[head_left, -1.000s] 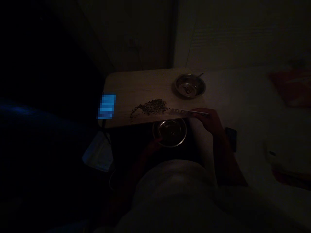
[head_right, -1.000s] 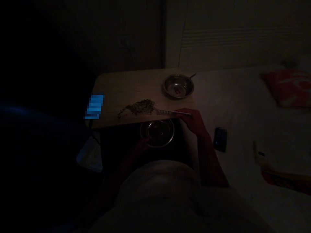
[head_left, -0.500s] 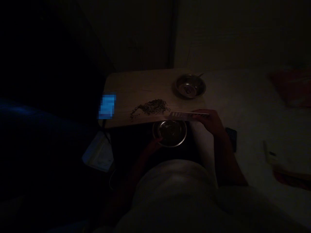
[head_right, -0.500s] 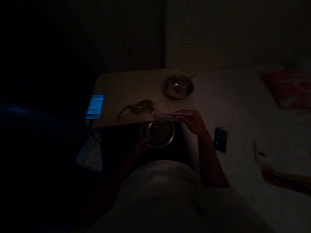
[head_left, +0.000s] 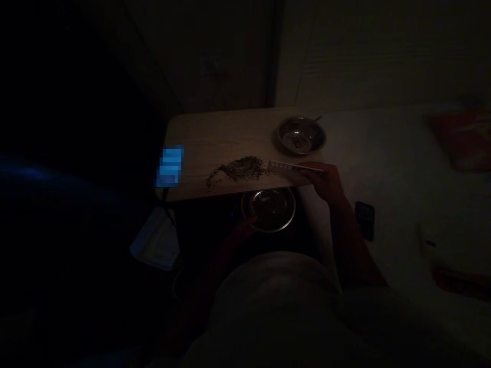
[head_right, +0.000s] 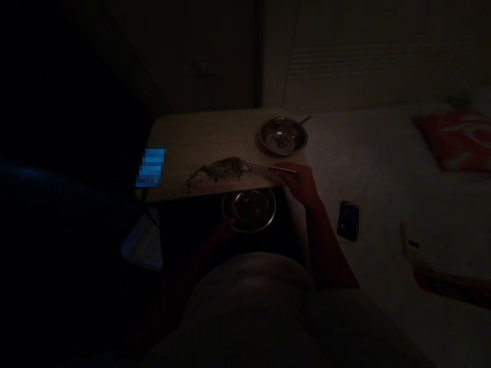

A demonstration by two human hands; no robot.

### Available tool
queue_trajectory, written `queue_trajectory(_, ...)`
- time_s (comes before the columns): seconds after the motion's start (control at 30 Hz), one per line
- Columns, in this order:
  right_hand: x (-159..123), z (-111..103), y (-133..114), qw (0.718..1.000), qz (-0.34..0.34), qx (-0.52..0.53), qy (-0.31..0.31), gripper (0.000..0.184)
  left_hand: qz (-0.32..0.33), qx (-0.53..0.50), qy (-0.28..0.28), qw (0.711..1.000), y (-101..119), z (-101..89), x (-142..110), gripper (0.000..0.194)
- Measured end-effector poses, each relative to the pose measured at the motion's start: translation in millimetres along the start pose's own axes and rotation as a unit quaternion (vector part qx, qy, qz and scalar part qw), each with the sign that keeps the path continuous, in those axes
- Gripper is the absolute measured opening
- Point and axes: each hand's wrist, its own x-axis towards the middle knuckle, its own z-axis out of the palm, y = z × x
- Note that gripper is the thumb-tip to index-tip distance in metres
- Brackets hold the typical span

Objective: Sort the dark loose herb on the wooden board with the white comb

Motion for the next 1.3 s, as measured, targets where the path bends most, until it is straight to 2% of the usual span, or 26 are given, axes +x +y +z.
queue_trajectory(0.17,-2,-7,-2,0.999,-0.012,-0.011,-0.045,0.020,0.003,0.002,0.005,1.000,1,-1.8,-3,0.046)
queue_trajectory(0.53,-13,-25,-7,0.997,0.018,-0.024,-0.066,0.022,-0.002,-0.008,0.014,1.000,4,0.1,-5,0.047)
queue_trajectory(0.93,-18,-32,-9,0.998,0.031,-0.007,-0.062,0.025,-0.002,-0.011,0.006,1.000,3,-3.2,-3,0.048)
queue_trajectory(1.07,-19,-34,-10,0.996,0.036,-0.013,-0.078,0.026,-0.005,-0.010,0.029,1.000,3,-3.4,-2,0.049)
queue_trajectory(1.3,-21,-31,-11,0.994,0.042,-0.005,-0.105,0.029,-0.001,-0.009,0.007,1.000,7,1.4,-6,0.051)
